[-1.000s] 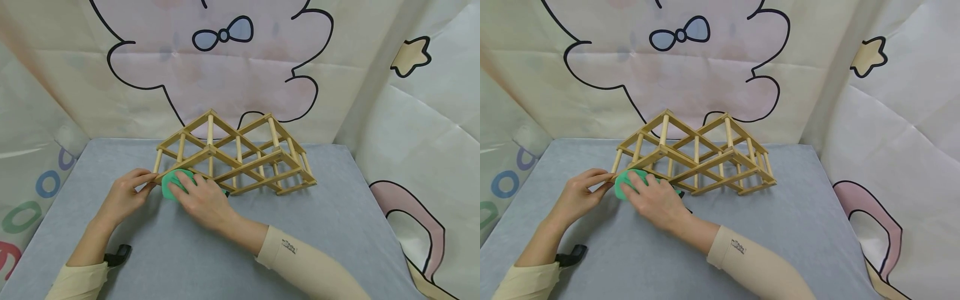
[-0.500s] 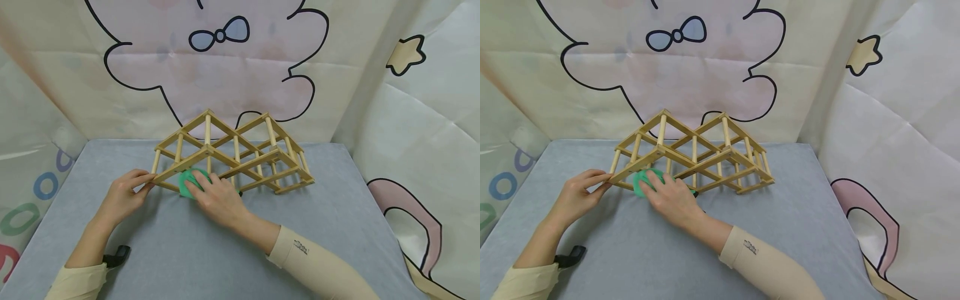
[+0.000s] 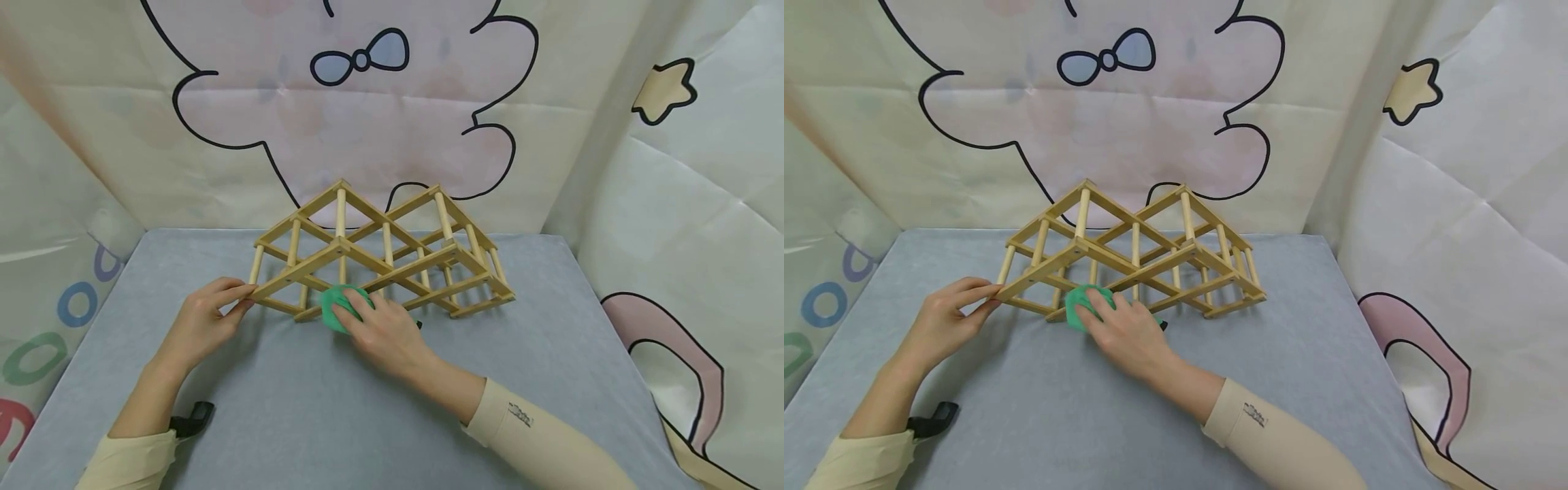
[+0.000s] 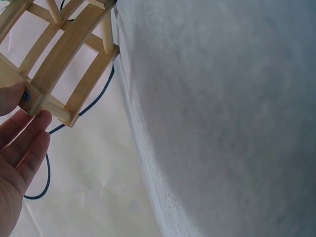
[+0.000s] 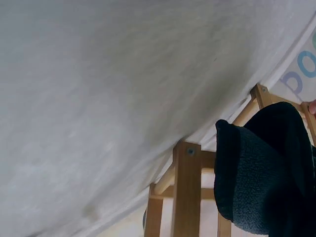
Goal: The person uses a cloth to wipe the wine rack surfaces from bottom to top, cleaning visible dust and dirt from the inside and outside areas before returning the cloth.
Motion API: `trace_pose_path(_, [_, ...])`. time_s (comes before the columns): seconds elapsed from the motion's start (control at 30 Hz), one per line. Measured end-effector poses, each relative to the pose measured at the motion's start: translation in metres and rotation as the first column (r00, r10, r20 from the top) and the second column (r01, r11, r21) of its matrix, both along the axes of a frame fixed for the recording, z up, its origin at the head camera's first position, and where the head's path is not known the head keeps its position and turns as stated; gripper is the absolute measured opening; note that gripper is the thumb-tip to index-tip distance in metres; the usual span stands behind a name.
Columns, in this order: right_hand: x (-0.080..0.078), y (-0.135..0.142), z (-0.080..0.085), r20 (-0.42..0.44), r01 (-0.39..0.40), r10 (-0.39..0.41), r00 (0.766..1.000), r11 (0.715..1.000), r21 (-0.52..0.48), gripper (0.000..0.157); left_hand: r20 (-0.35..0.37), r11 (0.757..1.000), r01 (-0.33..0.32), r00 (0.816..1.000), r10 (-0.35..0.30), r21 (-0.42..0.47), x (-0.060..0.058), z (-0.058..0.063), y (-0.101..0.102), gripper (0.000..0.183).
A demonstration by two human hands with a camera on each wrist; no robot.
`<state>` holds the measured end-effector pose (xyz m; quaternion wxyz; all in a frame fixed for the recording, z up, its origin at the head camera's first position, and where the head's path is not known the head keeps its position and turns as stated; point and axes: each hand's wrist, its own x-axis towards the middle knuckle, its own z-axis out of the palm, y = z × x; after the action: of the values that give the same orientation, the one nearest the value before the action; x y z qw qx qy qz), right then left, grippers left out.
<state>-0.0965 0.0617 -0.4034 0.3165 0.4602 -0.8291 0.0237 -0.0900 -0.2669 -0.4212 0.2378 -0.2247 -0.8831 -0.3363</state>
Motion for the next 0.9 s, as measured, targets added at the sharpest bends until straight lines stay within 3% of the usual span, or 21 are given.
trace_pose_path(0.53, [0.001,0.045,0.016,-0.073,0.005,-0.009,0.997,0.998,-0.055,0.052,-0.025,1.000,-0.006,1.000,0.006,-0.017,-0.001,-0.001,0.000,0.036])
trace_pose_path(0.9, [-0.001,0.074,0.016,-0.132,-0.014,0.001,0.991,0.995,-0.101,0.053,-0.022,1.000,0.006,1.000,-0.007,-0.006,0.001,-0.002,0.000,0.037])
